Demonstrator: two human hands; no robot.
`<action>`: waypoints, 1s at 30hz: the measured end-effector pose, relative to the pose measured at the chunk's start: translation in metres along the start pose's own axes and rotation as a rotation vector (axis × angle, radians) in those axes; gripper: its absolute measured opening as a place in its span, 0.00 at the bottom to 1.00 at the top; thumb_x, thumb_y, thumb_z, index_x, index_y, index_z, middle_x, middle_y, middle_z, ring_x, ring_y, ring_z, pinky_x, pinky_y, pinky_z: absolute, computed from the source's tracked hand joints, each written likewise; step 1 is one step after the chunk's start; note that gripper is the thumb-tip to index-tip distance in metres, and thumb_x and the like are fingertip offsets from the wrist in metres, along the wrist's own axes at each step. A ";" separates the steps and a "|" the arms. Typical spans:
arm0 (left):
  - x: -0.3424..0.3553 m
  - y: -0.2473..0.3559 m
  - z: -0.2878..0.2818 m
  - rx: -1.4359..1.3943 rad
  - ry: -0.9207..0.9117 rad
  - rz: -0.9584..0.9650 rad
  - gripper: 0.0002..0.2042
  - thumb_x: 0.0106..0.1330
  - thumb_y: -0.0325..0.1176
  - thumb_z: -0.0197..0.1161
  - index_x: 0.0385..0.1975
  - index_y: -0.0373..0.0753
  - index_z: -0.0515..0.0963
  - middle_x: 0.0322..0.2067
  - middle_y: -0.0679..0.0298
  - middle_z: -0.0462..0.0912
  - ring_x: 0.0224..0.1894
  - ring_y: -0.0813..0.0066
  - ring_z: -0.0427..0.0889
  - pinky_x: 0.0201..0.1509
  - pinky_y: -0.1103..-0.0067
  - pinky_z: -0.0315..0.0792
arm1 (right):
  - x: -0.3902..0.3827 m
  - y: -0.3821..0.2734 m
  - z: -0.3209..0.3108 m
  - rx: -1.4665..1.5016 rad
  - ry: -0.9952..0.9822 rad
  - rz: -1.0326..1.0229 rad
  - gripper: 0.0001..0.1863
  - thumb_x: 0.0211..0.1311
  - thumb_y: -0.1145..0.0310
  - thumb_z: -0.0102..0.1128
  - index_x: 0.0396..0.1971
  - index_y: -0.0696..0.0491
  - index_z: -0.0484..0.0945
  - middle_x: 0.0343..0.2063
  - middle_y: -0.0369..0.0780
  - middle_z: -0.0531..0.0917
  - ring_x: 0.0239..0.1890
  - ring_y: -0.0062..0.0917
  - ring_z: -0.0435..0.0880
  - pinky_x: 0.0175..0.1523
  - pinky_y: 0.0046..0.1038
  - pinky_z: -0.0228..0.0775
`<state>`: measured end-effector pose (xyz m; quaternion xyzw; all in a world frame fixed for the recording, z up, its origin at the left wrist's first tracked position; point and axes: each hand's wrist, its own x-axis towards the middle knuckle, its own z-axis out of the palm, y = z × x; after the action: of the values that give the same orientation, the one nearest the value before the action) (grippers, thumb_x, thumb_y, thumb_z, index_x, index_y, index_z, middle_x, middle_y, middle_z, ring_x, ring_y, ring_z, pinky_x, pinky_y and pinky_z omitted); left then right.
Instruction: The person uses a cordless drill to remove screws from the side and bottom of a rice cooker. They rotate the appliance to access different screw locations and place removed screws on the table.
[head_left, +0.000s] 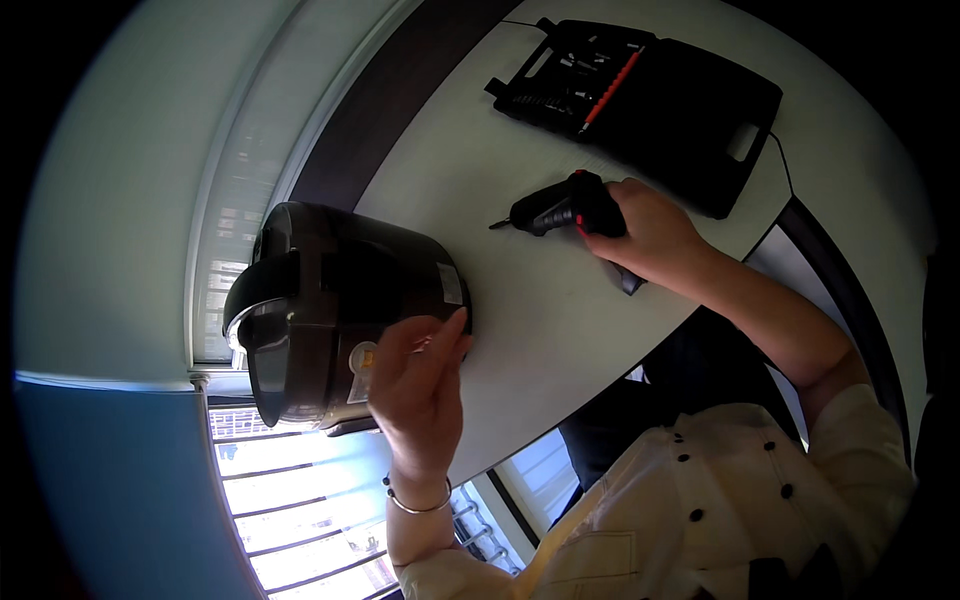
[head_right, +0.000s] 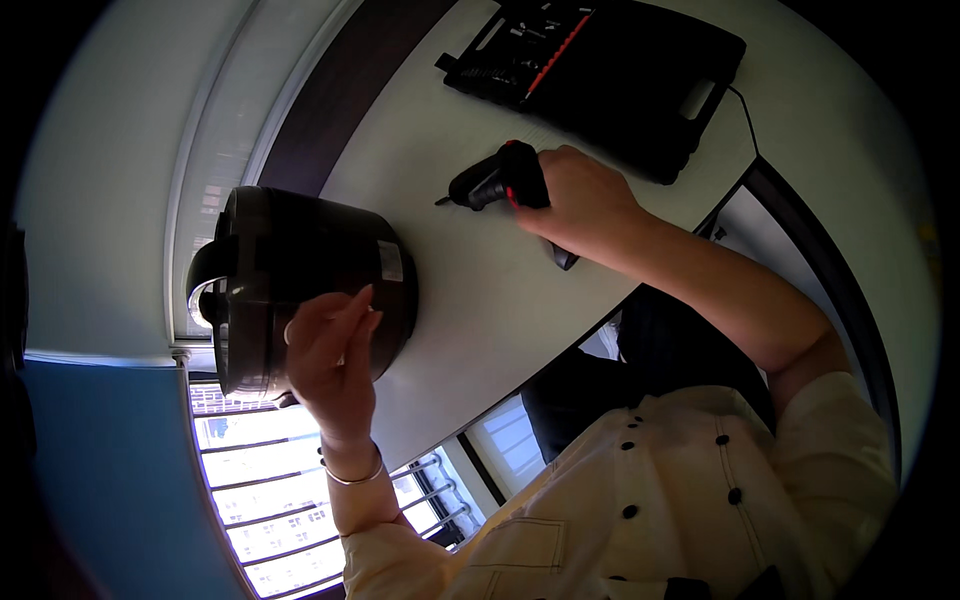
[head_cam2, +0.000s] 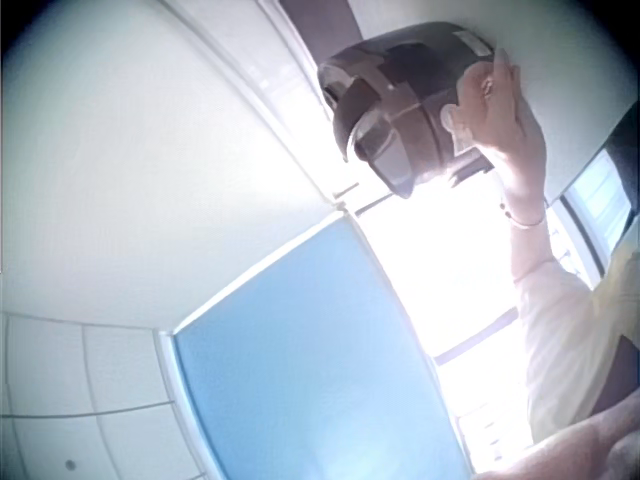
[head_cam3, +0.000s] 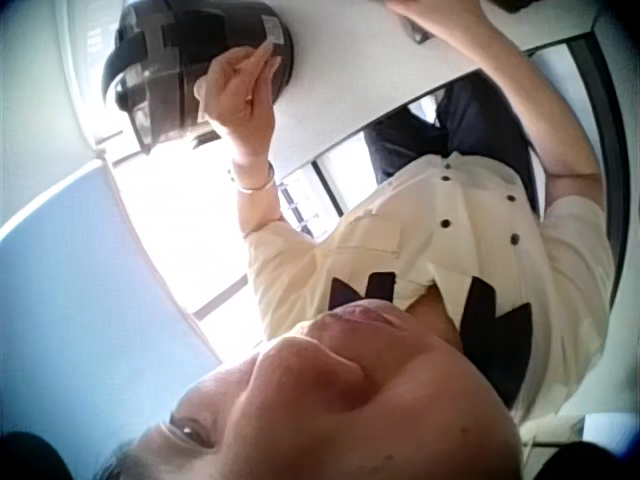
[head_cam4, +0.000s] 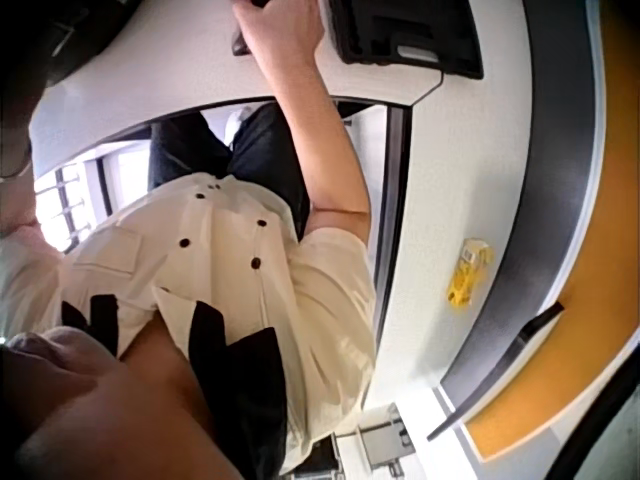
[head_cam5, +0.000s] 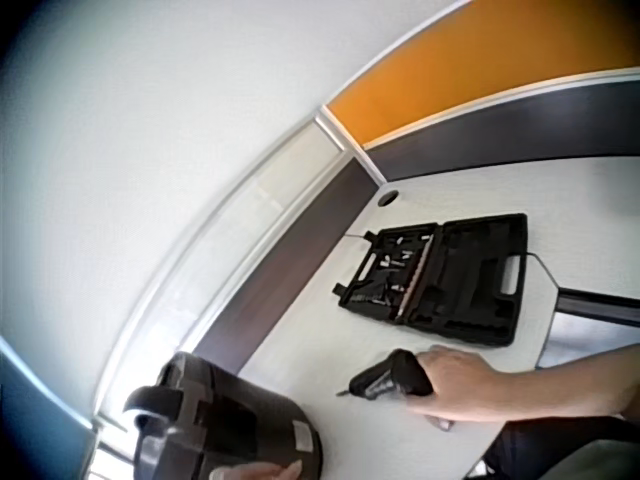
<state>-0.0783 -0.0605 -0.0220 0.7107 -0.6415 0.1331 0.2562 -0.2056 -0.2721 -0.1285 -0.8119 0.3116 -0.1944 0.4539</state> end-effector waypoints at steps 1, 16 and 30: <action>0.000 0.008 0.002 0.014 -0.016 -0.040 0.12 0.52 0.16 0.64 0.36 0.35 0.82 0.31 0.63 0.79 0.33 0.78 0.78 0.32 0.86 0.72 | -0.001 0.000 0.001 -0.048 0.036 -0.015 0.17 0.44 0.62 0.62 0.31 0.59 0.77 0.32 0.46 0.77 0.35 0.36 0.79 0.39 0.35 0.71; -0.007 0.020 0.039 -0.058 0.160 -0.030 0.09 0.51 0.18 0.67 0.29 0.34 0.74 0.26 0.61 0.80 0.25 0.70 0.80 0.28 0.81 0.74 | -0.036 -0.025 0.006 0.272 0.068 -0.524 0.14 0.54 0.67 0.66 0.38 0.59 0.80 0.31 0.37 0.80 0.31 0.22 0.77 0.34 0.22 0.69; 0.002 0.025 0.017 0.164 -0.027 0.351 0.09 0.46 0.19 0.62 0.28 0.29 0.74 0.27 0.54 0.78 0.29 0.60 0.80 0.30 0.74 0.77 | -0.044 -0.066 0.003 0.914 -0.515 0.003 0.09 0.57 0.70 0.63 0.33 0.61 0.82 0.23 0.37 0.81 0.15 0.09 0.68 0.19 0.12 0.58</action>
<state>-0.1046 -0.0718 -0.0302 0.6080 -0.7461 0.2182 0.1616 -0.2137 -0.2144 -0.0753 -0.5520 0.0744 -0.1041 0.8240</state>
